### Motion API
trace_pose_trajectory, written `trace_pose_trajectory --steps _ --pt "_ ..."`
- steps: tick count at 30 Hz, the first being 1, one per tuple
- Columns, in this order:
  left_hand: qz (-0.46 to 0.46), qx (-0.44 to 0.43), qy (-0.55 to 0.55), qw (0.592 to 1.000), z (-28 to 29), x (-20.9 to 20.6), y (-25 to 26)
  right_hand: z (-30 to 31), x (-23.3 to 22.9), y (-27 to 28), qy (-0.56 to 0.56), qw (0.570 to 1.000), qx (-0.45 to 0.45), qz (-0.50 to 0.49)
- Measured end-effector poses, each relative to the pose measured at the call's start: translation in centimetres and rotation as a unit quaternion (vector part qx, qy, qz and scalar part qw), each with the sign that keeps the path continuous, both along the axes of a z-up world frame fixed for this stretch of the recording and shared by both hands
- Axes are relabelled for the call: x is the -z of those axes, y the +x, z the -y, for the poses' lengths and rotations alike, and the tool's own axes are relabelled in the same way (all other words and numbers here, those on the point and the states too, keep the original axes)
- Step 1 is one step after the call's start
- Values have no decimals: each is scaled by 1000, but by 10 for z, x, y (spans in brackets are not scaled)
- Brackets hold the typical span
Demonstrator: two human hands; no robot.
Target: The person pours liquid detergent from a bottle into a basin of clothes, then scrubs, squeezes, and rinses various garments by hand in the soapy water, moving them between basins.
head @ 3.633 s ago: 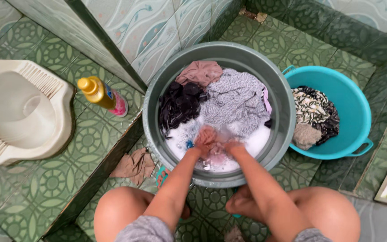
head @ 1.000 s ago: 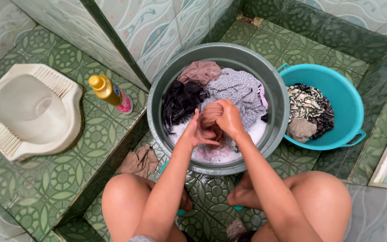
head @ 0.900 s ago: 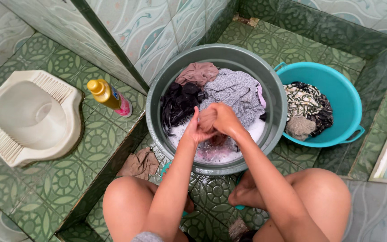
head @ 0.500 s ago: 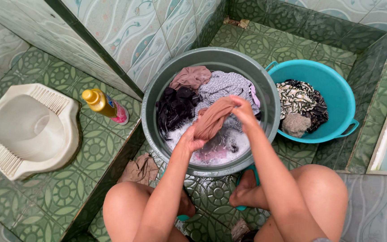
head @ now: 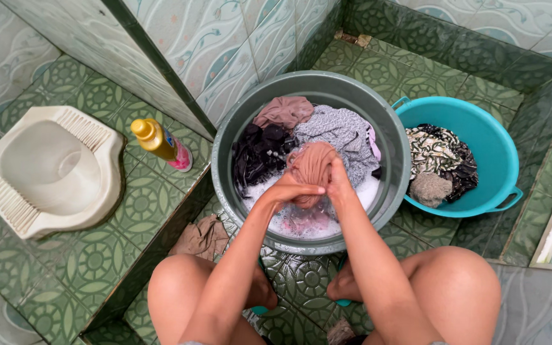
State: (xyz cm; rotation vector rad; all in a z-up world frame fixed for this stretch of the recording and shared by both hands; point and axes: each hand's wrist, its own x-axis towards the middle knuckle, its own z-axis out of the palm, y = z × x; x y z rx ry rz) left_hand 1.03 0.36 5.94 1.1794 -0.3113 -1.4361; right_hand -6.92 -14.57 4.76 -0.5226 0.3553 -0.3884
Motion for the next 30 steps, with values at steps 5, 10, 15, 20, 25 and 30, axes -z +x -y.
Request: trace_pose_trajectory --steps 5,10,15,20,25,30 --pt "546 -35 141 825 9 -35 -16 9 26 10 -245 961 21 -123" --pt "608 37 218 762 -11 -25 -29 -15 21 13 -531 794 76 -287" --pt "669 116 205 705 -19 35 -37 -39 42 -14 -585 681 41 -439" --pt "543 69 173 819 14 85 -31 -2 73 -33 -492 765 73 -409" --pt "130 2 -11 991 67 62 -19 46 10 -90 3 954 -35 -298" --pt "104 -41 -21 993 154 -17 -58 95 36 -144 150 974 169 12"
